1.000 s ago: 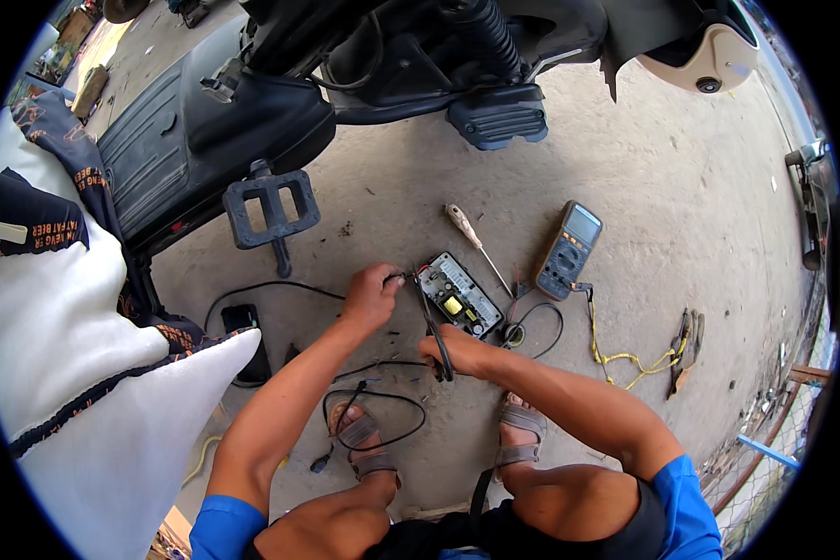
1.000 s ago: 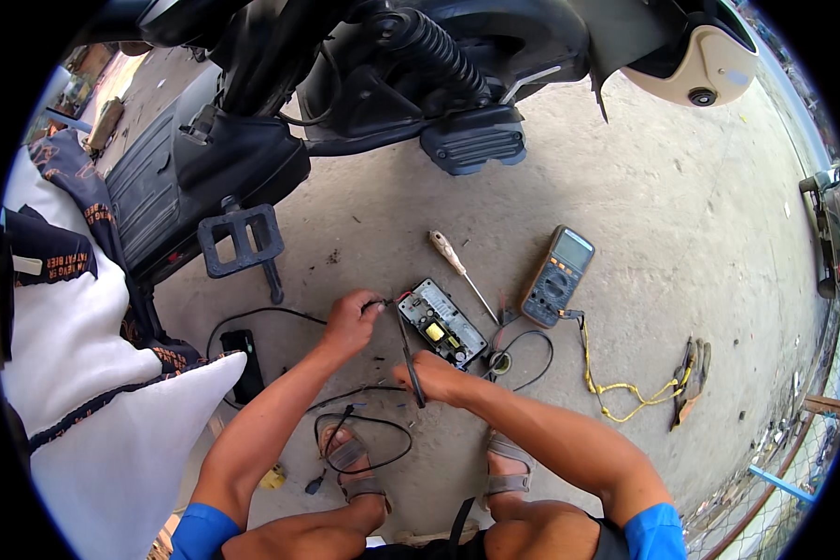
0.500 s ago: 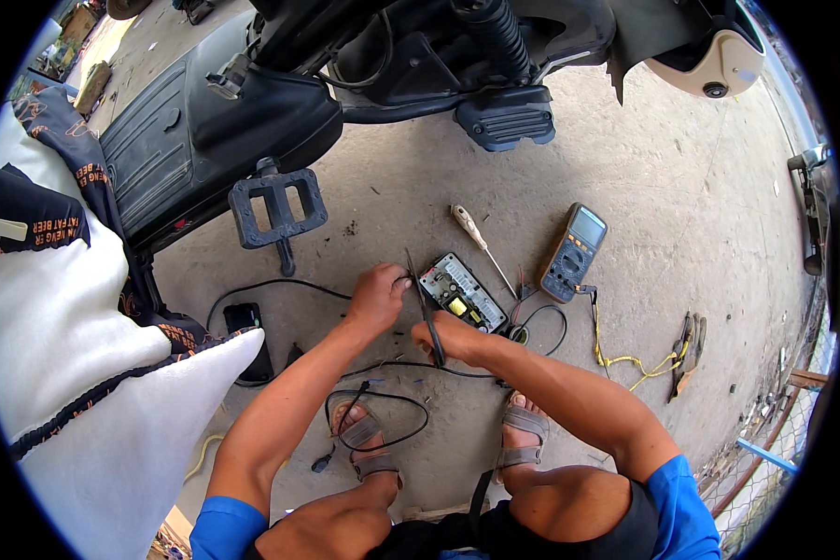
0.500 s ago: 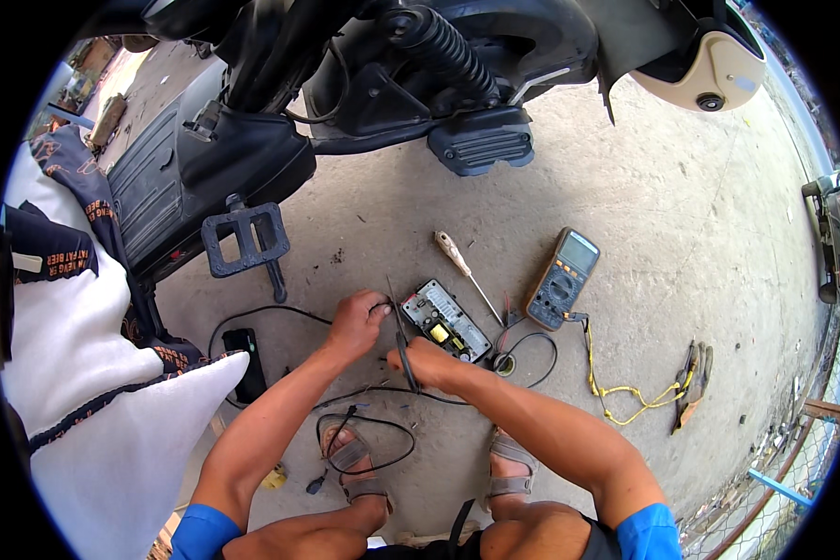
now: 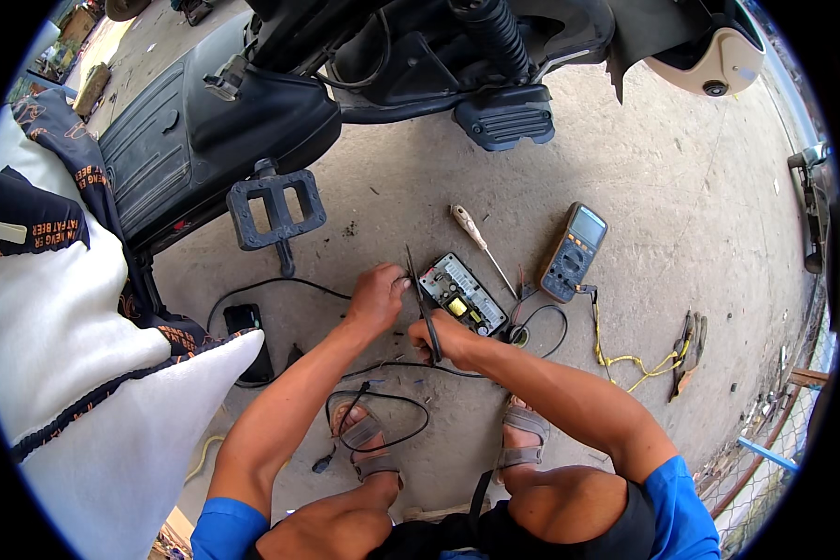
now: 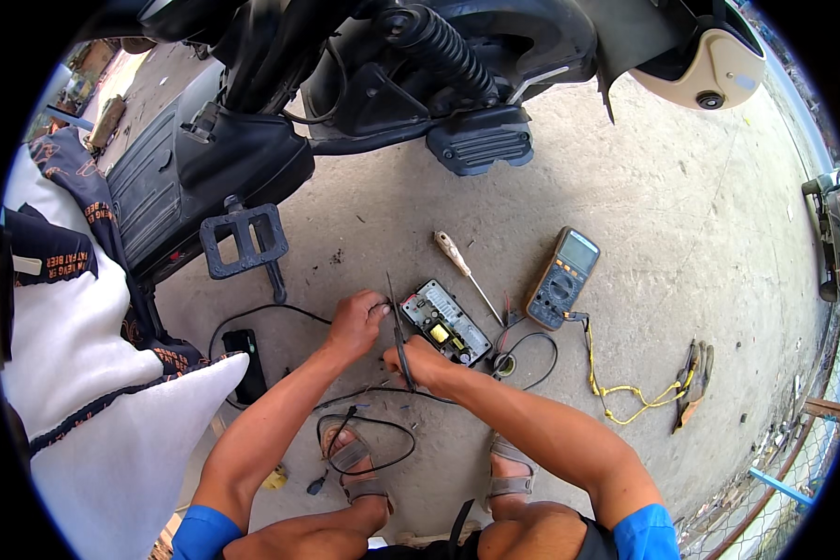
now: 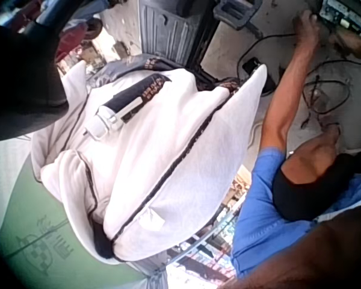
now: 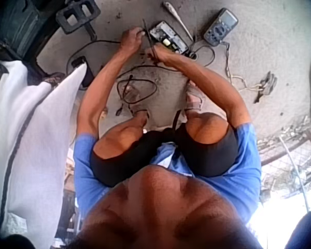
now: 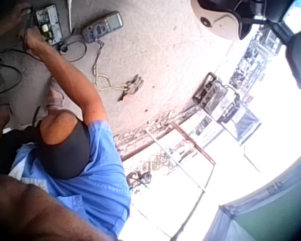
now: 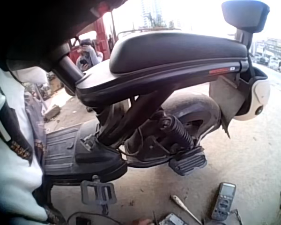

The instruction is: The person sits on the floor and repairs a black power adapter cable. They strip the wire insulation, twist the exposed copper strands, and wrap the connection with yellow electrical tape. A multimeter and a circuit board are visible on the floor nearby.

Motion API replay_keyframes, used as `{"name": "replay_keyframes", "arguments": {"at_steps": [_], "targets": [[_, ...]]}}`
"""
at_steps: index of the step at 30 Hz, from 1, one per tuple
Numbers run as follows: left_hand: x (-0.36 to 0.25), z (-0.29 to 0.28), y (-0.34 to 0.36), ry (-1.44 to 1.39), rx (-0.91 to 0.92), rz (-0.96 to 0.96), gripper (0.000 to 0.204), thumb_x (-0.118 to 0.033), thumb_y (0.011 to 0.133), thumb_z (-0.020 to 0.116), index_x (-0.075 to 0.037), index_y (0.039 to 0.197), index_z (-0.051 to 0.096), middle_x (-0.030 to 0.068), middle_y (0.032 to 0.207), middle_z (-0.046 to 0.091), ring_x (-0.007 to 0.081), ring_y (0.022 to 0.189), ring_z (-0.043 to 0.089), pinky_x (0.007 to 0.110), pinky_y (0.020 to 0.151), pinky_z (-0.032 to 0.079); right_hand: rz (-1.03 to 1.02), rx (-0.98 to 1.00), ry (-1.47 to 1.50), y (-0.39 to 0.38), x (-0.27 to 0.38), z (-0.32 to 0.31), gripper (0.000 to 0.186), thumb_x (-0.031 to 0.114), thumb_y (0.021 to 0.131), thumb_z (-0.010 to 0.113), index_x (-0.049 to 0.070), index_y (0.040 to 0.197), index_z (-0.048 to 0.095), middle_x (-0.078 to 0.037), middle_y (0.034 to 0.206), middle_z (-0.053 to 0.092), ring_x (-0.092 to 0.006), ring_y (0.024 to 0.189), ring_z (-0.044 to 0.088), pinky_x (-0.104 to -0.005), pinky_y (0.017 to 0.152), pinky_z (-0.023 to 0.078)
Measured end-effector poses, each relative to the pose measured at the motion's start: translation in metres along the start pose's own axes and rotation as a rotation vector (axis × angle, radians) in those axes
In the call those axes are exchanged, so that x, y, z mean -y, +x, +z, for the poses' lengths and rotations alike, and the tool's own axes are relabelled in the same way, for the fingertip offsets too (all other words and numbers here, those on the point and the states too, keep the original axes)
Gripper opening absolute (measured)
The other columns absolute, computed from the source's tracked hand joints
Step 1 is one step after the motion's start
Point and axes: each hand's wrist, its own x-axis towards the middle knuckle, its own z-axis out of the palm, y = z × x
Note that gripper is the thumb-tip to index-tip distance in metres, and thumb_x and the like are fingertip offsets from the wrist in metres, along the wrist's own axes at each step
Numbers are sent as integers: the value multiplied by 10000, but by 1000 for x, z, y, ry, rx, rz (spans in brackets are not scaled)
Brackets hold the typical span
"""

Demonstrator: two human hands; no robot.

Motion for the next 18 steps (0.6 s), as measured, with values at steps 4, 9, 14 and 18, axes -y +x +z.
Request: {"name": "replay_keyframes", "arguments": {"at_steps": [4,9,14,18], "targets": [[-1,0,0,3,-3,-7,100,-44,857,685,23,931,674,215,852,646,402,784,637,450,687,486,-51,-40,-14,0,-2,3,258,142,787,619,39,582,501,-46,577,451,-169,501,486,-351,486,412],[-1,0,0,-19,-22,-31,105,-71,869,683,22,915,666,214,831,635,400,760,629,452,669,475,-92,-76,-36,6,-9,2,263,126,784,609,32,576,479,-45,563,425,-162,472,447,-358,461,391],[2,-1,1,-32,-17,-33,103,-72,876,681,24,909,660,210,812,625,390,739,619,449,658,467,-110,-120,-96,12,-18,3,256,90,777,599,9,576,464,-54,548,413,-150,439,420,-354,418,357],[2,0,2,-51,-17,-34,103,-71,879,684,24,912,660,207,802,618,380,724,611,440,653,465,-149,-147,-114,10,-18,5,244,74,767,596,-3,576,464,-60,540,419,-150,427,417,-355,399,352]]}}
